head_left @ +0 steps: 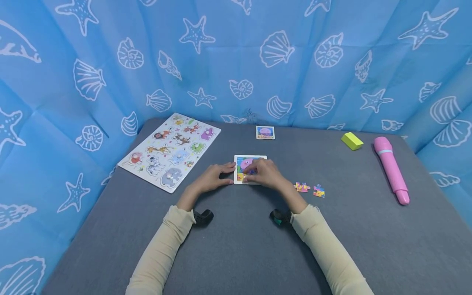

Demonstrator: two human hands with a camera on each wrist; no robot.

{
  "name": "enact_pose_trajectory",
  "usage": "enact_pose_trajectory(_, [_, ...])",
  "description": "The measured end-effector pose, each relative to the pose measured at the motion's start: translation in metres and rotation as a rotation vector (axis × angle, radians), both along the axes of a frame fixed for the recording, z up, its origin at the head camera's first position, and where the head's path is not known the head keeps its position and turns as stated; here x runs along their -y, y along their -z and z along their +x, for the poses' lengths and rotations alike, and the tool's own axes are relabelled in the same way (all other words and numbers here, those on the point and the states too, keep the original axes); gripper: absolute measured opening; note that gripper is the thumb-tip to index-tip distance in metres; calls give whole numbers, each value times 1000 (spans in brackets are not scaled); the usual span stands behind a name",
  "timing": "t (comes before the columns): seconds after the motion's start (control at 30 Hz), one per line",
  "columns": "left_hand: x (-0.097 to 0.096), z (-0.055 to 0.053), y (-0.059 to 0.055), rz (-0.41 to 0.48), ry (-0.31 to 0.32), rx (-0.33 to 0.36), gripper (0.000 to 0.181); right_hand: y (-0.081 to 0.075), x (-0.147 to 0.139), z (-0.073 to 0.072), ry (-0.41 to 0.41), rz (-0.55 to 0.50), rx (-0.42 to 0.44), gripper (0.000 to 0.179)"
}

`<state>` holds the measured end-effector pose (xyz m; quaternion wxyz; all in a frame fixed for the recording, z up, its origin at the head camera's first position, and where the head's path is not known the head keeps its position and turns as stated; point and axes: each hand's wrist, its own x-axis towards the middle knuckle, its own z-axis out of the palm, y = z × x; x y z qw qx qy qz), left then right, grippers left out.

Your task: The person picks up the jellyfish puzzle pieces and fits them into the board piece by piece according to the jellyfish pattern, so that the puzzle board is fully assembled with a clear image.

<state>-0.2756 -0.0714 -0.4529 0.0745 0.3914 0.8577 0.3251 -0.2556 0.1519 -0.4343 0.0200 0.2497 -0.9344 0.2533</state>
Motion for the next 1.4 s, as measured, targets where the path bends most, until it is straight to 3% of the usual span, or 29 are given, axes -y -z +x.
enact_pose_trajectory(0.17, [0, 0, 0, -8, -5, -13, 54, 1, 2, -1, -21, 3, -6, 27])
enact_pose_trajectory(0.37, [0, 0, -1, -6, -15, -3, 54, 1, 4, -4, -33, -42, 64, 26])
enact_pose_trajectory(0.8, [0, -2, -4, 7, -14, -4, 53, -3, 3, -5, 33, 13, 140, 29])
enact_pose_trajectory(0.97, [-1, -1, -3, 10, -13, -3, 52, -1, 0, -3, 37, -23, 170, 30])
enact_pose_trajectory(1.13, [-1, 0, -3, -10, -20, -4, 54, -2, -10, -1, 43, -105, 188, 32])
enact_pose_trajectory(1.4, [-1, 1, -2, -10, -8, 17, 57, -11, -45, 11, 125, -166, 218, 34])
